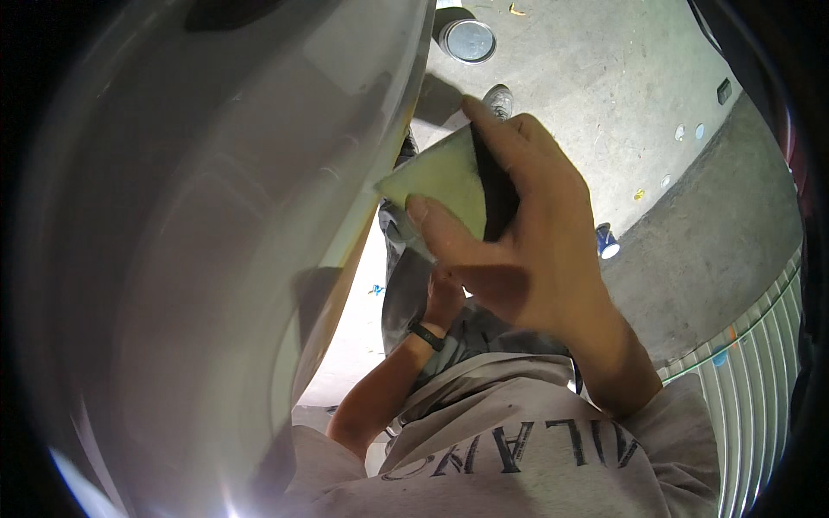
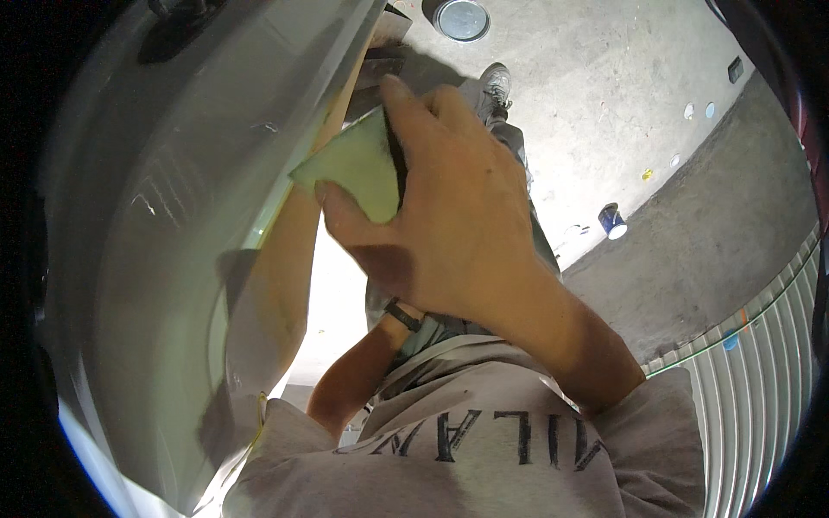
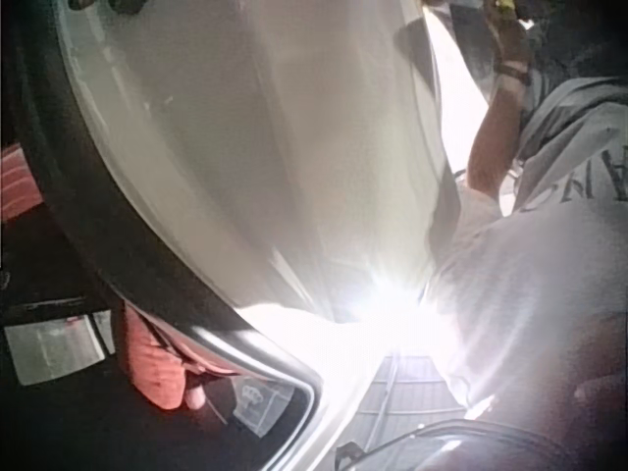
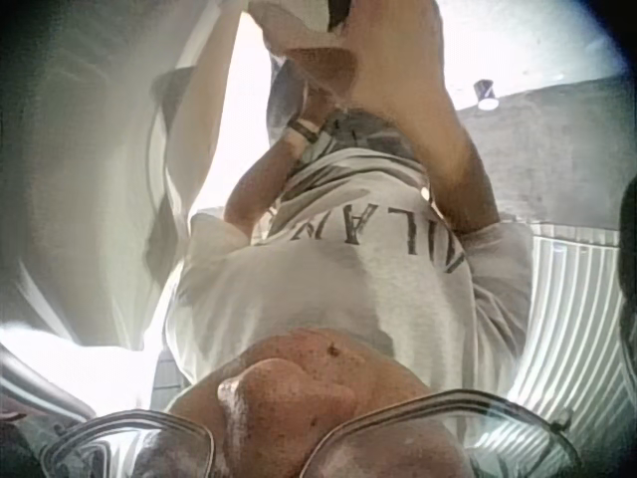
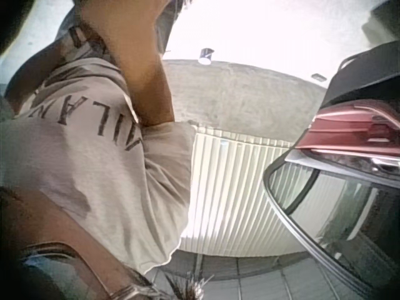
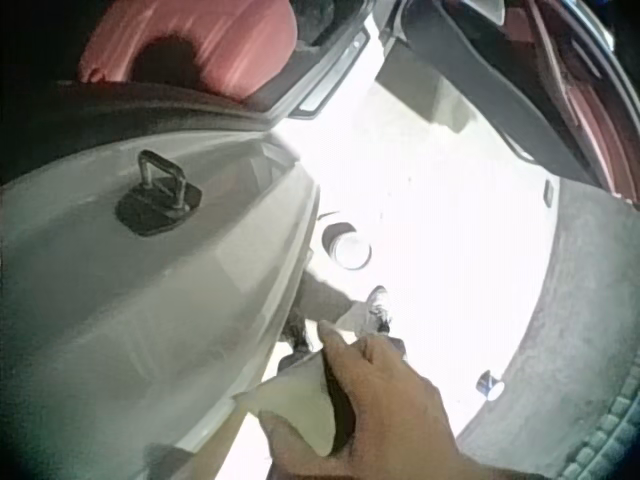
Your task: The person applies yellow body filler to a white car's wheel arch using a spreader, then smooths and levels the filler with a sanding block. The person repeatedly applies and sands the filler to achieve a smooth surface.
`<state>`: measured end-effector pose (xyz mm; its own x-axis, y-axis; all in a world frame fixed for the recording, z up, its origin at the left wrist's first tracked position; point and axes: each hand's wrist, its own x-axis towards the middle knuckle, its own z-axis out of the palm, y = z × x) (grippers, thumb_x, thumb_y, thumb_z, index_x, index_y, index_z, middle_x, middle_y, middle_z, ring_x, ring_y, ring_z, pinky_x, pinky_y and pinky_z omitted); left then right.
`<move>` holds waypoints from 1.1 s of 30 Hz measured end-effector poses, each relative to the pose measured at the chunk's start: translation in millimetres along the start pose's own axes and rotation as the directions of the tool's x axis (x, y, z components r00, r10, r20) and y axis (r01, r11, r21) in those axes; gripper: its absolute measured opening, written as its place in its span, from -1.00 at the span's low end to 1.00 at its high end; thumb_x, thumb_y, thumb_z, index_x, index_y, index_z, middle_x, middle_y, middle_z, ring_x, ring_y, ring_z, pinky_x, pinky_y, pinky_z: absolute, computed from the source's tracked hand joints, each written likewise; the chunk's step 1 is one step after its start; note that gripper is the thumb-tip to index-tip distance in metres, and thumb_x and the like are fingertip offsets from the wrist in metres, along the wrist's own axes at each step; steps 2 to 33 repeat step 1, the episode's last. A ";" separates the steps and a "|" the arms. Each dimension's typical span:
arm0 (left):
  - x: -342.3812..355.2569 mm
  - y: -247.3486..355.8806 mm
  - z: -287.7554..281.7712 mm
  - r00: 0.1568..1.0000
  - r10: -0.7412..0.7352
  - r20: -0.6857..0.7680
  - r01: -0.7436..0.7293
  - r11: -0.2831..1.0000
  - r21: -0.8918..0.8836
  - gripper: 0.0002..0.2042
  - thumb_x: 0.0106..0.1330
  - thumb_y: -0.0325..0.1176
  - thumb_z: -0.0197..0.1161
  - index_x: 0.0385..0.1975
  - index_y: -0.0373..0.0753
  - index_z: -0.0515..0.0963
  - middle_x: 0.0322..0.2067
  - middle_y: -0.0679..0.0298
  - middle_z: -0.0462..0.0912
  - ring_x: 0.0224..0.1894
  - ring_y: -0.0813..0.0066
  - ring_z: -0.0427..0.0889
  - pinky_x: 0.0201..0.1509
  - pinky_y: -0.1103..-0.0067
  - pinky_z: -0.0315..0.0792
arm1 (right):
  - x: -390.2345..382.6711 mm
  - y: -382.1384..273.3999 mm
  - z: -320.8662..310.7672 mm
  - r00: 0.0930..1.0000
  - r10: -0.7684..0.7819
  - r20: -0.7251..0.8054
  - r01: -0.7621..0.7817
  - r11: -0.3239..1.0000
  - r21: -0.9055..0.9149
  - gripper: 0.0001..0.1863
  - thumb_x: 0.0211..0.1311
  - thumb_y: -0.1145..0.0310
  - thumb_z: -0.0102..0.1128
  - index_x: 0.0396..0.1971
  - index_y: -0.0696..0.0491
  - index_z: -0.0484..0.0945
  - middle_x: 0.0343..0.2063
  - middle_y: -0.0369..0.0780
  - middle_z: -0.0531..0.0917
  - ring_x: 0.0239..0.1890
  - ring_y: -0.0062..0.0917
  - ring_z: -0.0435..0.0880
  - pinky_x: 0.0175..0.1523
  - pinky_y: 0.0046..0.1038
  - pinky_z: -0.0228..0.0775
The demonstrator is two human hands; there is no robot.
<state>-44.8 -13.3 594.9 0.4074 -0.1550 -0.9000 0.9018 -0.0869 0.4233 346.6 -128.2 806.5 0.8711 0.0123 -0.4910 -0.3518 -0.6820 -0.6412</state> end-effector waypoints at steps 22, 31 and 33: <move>-54.0 -1.5 -26.9 1.000 0.000 0.002 0.000 1.000 0.001 -0.77 0.47 -0.37 0.16 -0.01 -0.30 0.66 -0.16 0.14 0.79 -0.13 0.23 0.73 0.03 0.36 0.57 | 4.4 1.8 1.4 1.000 -0.007 -0.023 0.007 1.000 -0.004 -0.15 0.04 0.11 0.51 0.24 0.43 0.52 -0.33 -0.11 0.55 -0.33 -0.41 0.59 -0.24 -0.41 0.45; -54.0 -1.5 -26.9 1.000 0.000 0.002 0.000 1.000 0.001 -0.77 0.47 -0.37 0.16 -0.01 -0.30 0.66 -0.16 0.14 0.79 -0.13 0.23 0.73 0.03 0.36 0.57 | 4.4 1.8 1.4 1.000 -0.007 -0.023 0.007 1.000 -0.004 -0.15 0.04 0.11 0.51 0.24 0.43 0.52 -0.33 -0.11 0.55 -0.33 -0.41 0.59 -0.24 -0.41 0.45; -54.0 -1.5 -26.9 1.000 0.000 0.002 0.000 1.000 0.001 -0.77 0.47 -0.37 0.16 -0.01 -0.30 0.66 -0.16 0.14 0.79 -0.13 0.23 0.73 0.03 0.36 0.57 | 4.4 1.8 1.4 1.000 -0.007 -0.023 0.007 1.000 -0.004 -0.15 0.04 0.11 0.51 0.24 0.43 0.52 -0.33 -0.11 0.55 -0.33 -0.41 0.59 -0.24 -0.41 0.45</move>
